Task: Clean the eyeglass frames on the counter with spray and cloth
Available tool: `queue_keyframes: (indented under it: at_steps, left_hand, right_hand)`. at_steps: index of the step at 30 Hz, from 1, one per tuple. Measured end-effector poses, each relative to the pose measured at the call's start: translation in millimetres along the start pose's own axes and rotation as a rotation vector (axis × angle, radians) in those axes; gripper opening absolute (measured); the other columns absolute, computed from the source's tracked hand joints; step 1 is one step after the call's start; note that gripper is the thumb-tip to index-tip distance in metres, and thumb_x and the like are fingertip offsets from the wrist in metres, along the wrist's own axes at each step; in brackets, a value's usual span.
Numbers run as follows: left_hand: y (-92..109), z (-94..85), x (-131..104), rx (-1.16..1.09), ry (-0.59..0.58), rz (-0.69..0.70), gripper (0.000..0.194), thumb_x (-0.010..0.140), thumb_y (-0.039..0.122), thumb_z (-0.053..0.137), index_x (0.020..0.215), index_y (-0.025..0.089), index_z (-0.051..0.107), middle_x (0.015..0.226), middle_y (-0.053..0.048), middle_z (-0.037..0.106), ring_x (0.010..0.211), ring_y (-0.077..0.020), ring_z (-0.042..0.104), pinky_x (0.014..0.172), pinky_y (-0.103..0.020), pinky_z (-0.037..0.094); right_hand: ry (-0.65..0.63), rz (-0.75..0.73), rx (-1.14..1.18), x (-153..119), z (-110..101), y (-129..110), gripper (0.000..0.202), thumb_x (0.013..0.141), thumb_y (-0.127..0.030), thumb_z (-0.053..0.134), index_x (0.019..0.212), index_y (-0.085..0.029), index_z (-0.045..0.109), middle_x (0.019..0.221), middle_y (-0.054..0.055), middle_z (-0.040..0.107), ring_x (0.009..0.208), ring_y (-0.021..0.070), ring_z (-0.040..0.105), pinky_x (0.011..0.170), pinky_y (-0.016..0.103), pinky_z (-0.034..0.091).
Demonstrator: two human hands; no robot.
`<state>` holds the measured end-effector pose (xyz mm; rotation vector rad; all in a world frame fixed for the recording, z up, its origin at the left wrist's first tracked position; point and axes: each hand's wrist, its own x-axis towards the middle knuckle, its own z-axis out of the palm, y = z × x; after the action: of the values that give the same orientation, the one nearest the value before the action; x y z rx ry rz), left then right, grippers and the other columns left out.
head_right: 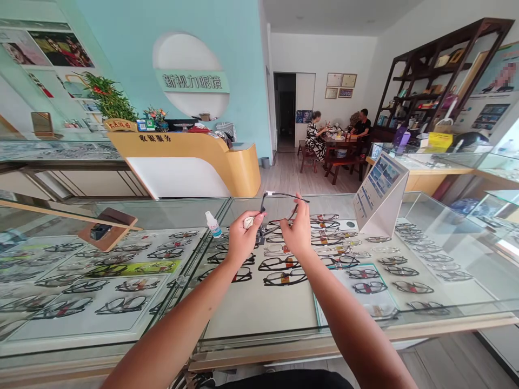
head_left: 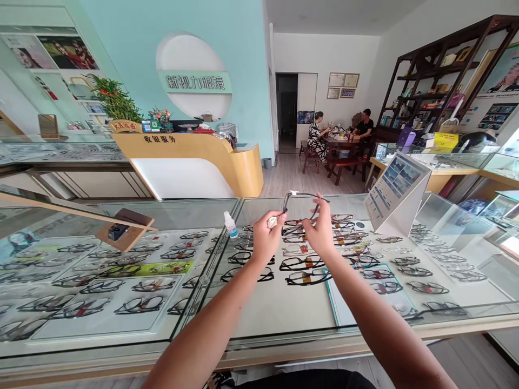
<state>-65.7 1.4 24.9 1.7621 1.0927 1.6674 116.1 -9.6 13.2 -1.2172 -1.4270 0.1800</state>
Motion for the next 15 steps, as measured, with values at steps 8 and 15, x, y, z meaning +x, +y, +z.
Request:
queue_keyframes:
  at_steps: [8, 15]
  left_hand:
    - [-7, -7.7, 9, -0.004, 0.138, -0.058, 0.052, 0.096, 0.072, 0.075, 0.101, 0.022, 0.085, 0.088, -0.006, 0.084, 0.075, -0.0191, 0.066, 0.070, -0.030, 0.052]
    - [-15, -13.2, 17, -0.006, 0.210, -0.056, 0.054, 0.096, 0.075, 0.074, 0.101, 0.022, 0.086, 0.091, -0.008, 0.084, 0.078, -0.0209, 0.067, 0.070, -0.031, 0.052]
  right_hand:
    - [-0.034, -0.177, -0.433, -4, 3, 10, 0.020, 0.103, -0.032, 0.066, 0.108, -0.023, 0.084, 0.149, 0.018, 0.073, 0.148, 0.0439, 0.054, 0.122, 0.068, 0.048]
    - [-0.228, -0.211, -0.533, -10, 4, 13, 0.038, 0.110, -0.047, 0.066, 0.082, -0.027, 0.083, 0.088, 0.012, 0.080, 0.111, 0.0368, 0.070, 0.136, 0.080, 0.029]
